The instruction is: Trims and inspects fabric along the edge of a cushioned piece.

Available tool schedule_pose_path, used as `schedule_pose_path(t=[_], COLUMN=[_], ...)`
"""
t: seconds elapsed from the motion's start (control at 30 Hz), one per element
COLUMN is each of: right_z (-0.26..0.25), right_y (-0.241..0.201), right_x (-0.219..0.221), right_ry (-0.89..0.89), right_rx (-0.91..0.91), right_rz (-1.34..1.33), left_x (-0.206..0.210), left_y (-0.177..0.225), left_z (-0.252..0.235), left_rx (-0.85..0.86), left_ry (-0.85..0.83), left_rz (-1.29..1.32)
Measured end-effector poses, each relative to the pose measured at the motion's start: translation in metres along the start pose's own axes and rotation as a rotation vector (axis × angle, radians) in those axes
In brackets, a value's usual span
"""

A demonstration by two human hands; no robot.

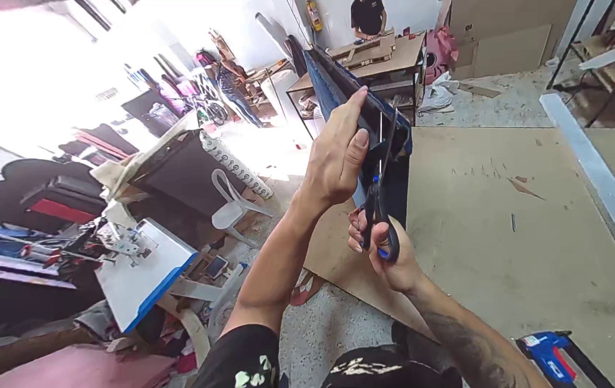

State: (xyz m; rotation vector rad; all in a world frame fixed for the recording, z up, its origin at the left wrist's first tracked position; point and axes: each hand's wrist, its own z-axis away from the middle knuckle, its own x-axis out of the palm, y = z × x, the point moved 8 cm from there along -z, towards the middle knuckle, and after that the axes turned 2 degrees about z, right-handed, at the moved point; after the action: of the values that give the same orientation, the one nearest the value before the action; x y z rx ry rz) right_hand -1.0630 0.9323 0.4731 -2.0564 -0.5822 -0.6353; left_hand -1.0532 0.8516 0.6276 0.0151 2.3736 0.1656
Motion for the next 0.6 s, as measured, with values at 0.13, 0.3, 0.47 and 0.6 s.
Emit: schedule_pose_path(t=[0.13,0.3,0.47,0.6], right_z=[0.000,-0.003,-0.007,0.007], right_y=[0.001,-0.004,-0.021,-0.058], right_x=[0.000,-0.006,-0.007,-0.005], right_ry=[0.025,0.022,0.028,0.001], right_rx=[-0.021,-0.042,-0.092,-0.263], right_rz=[-0.057,0.027,0.117,0.349], left_x=[0.001,0.004,0.003,-0.002], left_y=[0.001,-0.001,0.001,-0.001], left_z=[0.000,-0.002,-0.002,0.001], left_rx=[0.023,0.028,0.052,0.087], left_ry=[-0.002,0.003,0.000,0.004], left_rz=[0.018,0.025,0.020,0.036])
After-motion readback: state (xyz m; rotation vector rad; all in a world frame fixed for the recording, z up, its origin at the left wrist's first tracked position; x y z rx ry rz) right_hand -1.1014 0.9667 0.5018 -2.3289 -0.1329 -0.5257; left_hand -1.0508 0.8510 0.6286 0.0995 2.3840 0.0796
